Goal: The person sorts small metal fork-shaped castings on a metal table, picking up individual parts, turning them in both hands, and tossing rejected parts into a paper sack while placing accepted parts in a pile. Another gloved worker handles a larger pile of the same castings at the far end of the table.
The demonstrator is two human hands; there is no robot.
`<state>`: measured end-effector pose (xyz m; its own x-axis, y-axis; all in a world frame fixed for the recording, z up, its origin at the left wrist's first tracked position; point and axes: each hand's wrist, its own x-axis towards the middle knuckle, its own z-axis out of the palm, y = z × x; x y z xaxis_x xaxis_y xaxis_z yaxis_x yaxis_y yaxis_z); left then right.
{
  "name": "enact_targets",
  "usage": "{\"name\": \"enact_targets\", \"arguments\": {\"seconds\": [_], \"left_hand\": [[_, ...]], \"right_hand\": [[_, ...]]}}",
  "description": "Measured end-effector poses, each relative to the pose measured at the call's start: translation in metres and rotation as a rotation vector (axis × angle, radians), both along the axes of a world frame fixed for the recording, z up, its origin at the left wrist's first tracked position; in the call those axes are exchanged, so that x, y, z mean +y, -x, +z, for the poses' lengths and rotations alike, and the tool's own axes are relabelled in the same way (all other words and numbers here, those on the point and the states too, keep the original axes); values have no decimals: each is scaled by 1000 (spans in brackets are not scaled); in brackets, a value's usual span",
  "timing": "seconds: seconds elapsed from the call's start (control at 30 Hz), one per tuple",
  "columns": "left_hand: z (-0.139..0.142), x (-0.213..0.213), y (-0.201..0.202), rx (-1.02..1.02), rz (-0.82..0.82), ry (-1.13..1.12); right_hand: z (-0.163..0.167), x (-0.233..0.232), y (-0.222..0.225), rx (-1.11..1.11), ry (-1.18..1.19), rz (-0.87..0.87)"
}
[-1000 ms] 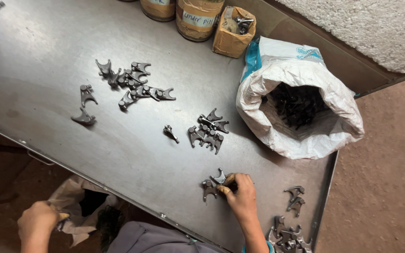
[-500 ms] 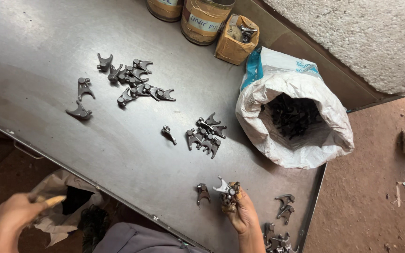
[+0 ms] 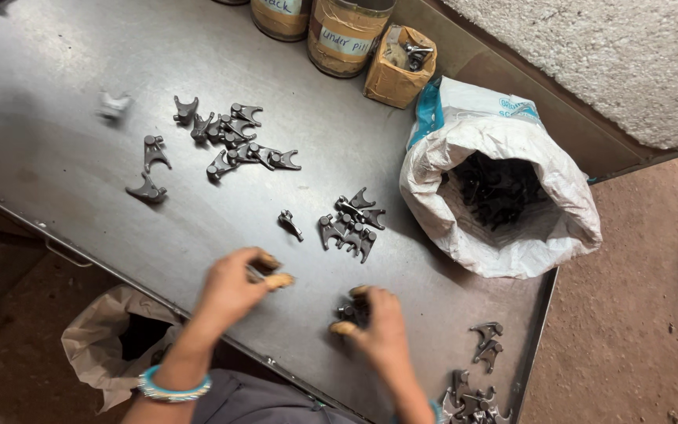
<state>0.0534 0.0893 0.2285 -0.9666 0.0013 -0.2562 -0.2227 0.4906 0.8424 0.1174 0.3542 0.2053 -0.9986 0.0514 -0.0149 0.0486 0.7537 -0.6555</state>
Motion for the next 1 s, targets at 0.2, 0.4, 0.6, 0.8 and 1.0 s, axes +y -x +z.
{"name": "enact_targets", "arguments": {"seconds": [0.2, 0.4, 0.6, 0.8, 1.0], "left_hand": [[-29, 61, -16, 114, -99, -139], [-50, 91, -32, -217, -90, -641], [-69, 109, -42, -463, -102, -1011], [-80, 113, -39, -513, -65, -1066], [-48, 99, -4, 163, -81, -284]], "right_hand": [[-27, 6, -14, -27, 262, -69], [-41, 55, -22, -111, 1381, -146], [-50, 61, -25, -178, 1607, -220], [-72, 67, -26, -192, 1346, -163], [-57, 117, 20, -379, 963, -193]]}}
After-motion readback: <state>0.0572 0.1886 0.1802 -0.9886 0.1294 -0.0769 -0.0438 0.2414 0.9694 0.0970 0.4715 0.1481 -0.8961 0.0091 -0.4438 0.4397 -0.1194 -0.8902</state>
